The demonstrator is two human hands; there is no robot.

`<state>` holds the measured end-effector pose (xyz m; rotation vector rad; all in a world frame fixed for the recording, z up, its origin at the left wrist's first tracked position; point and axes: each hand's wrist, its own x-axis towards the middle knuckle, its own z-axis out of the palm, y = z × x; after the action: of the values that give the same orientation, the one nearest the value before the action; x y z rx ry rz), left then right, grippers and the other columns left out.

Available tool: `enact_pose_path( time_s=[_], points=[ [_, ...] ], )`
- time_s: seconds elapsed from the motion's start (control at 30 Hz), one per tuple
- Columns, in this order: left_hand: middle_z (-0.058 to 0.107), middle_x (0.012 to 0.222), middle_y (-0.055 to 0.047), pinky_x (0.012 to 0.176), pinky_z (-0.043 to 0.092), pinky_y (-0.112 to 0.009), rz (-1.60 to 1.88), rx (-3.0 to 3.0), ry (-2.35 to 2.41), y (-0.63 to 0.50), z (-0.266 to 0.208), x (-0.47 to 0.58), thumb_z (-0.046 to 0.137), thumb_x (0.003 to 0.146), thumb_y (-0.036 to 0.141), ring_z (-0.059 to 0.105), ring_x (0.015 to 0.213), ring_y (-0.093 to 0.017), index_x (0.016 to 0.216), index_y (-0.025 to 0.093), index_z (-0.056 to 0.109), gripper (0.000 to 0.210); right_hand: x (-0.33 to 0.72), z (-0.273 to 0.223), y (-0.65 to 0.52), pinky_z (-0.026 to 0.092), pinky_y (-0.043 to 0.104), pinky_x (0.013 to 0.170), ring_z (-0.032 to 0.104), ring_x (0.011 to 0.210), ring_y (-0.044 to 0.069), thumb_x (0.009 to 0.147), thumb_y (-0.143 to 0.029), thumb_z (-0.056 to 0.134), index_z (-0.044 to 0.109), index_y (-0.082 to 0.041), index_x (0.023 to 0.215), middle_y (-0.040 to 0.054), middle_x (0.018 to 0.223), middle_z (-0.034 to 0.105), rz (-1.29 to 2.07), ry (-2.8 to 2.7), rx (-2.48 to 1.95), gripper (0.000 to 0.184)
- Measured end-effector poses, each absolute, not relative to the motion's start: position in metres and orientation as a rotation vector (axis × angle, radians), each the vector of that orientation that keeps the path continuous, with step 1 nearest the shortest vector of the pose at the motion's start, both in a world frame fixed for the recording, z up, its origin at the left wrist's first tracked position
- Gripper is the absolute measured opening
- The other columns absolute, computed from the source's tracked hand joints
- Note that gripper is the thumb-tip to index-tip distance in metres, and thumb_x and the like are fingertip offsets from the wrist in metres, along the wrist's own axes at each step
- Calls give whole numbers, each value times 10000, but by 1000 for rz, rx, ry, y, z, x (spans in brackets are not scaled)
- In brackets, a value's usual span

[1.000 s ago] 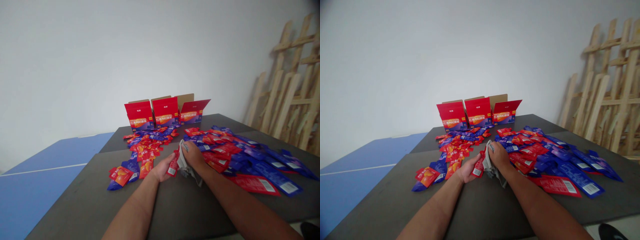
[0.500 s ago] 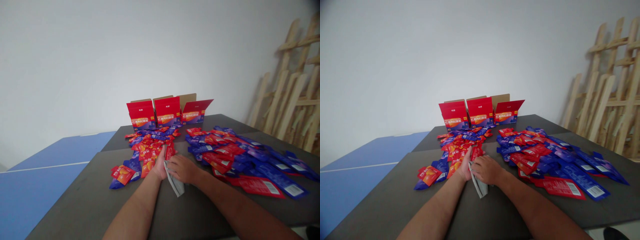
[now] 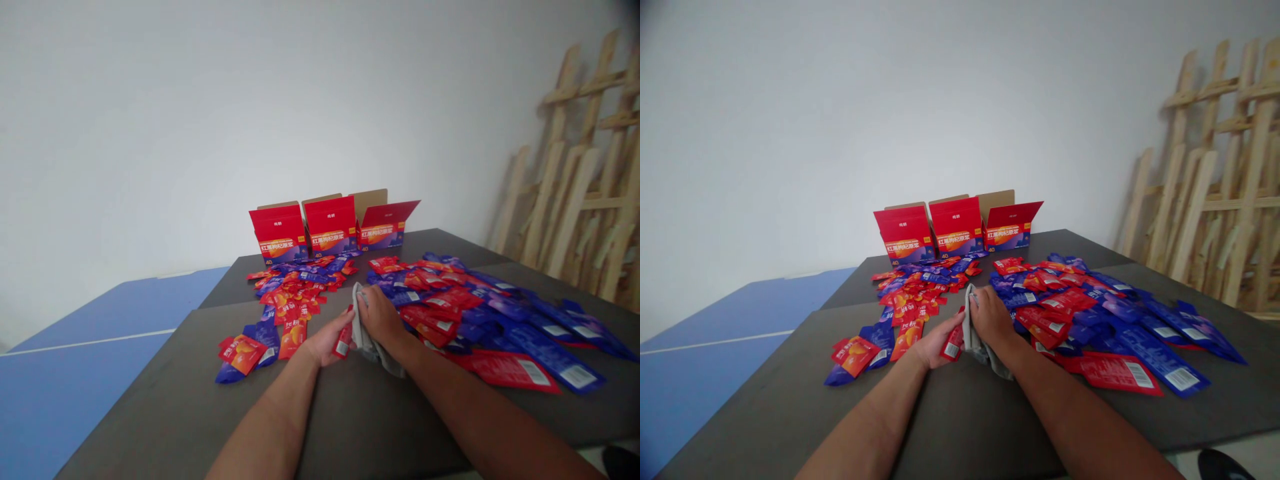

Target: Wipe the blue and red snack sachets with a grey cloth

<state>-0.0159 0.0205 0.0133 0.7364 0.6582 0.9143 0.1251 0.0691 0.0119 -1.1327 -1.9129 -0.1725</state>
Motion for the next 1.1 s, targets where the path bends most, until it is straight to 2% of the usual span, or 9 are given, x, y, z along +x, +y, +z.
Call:
enact_pose_path(
  time_s=[0.1, 0.17, 0.37, 0.43, 0.57, 0.67, 0.8, 0.93, 1.1],
  points=[
    [653, 665, -24, 472, 355, -197, 905, 709, 674, 22, 14, -20, 647, 781, 373, 545, 503, -98, 918, 146, 650, 264, 131, 8, 79, 423, 305, 740, 544, 851, 206, 949, -253, 361, 534, -166, 942, 89, 903, 569, -163, -1880, -1226, 194],
    [665, 713, -39, 483, 378, -200, 901, 662, 646, 24, 17, -24, 627, 794, 373, 552, 527, -100, 929, 139, 650, 271, 135, 6, 85, 422, 306, 736, 545, 850, 206, 950, -262, 355, 529, -172, 933, 87, 900, 567, -144, -1863, -1285, 197],
    [675, 874, -113, 462, 407, -232, 1121, 433, 477, 36, 22, -37, 519, 799, 510, 565, 588, -135, 935, 123, 637, 427, 141, 6, 88, 439, 330, 768, 547, 890, 223, 935, -285, 361, 510, -176, 950, 99, 919, 565, -86, -1816, -1227, 186],
    [673, 939, -120, 486, 434, -244, 1234, 392, 435, 40, 20, -39, 509, 803, 415, 577, 615, -138, 946, 117, 632, 352, 140, 6, 85, 448, 338, 782, 547, 911, 229, 912, -276, 380, 492, -182, 952, 102, 928, 563, -75, -1816, -1154, 152],
    [681, 875, -90, 631, 509, -244, 1359, 366, 485, 46, 16, -41, 544, 778, 158, 624, 678, -133, 951, 95, 625, 201, 138, 7, 77, 465, 358, 784, 543, 904, 236, 824, -201, 410, 433, -189, 1016, 99, 937, 546, -66, -1795, -1060, 194],
    [691, 886, -85, 788, 522, -270, 1454, 325, 531, 50, 14, -42, 566, 784, 112, 657, 787, -153, 969, 97, 619, 193, 138, 8, 71, 476, 389, 783, 535, 877, 240, 780, -160, 398, 389, -179, 1055, 102, 936, 516, -65, -1767, -1010, 276],
    [696, 908, -83, 826, 518, -287, 1464, 335, 522, 52, 14, -41, 567, 822, 181, 664, 809, -161, 1001, 110, 622, 200, 136, 12, 66, 480, 433, 827, 517, 935, 245, 797, -138, 408, 384, -176, 1067, 109, 976, 478, -91, -1763, -853, 273],
    [687, 966, -101, 818, 516, -335, 1324, 482, 455, 46, 17, -30, 546, 854, 335, 660, 856, -202, 1118, 130, 609, 340, 132, 11, 61, 470, 414, 899, 504, 1020, 228, 867, -160, 462, 470, -186, 1069, 105, 1035, 492, -98, -1994, -632, 204],
    [674, 930, -83, 760, 512, -333, 1200, 532, 452, 40, 19, -23, 524, 856, 475, 648, 765, -185, 1188, 166, 581, 457, 123, 10, 56, 462, 391, 911, 524, 1024, 210, 895, -202, 500, 576, -200, 1063, 88, 1098, 553, -94, -2278, -494, 184]
  ],
)
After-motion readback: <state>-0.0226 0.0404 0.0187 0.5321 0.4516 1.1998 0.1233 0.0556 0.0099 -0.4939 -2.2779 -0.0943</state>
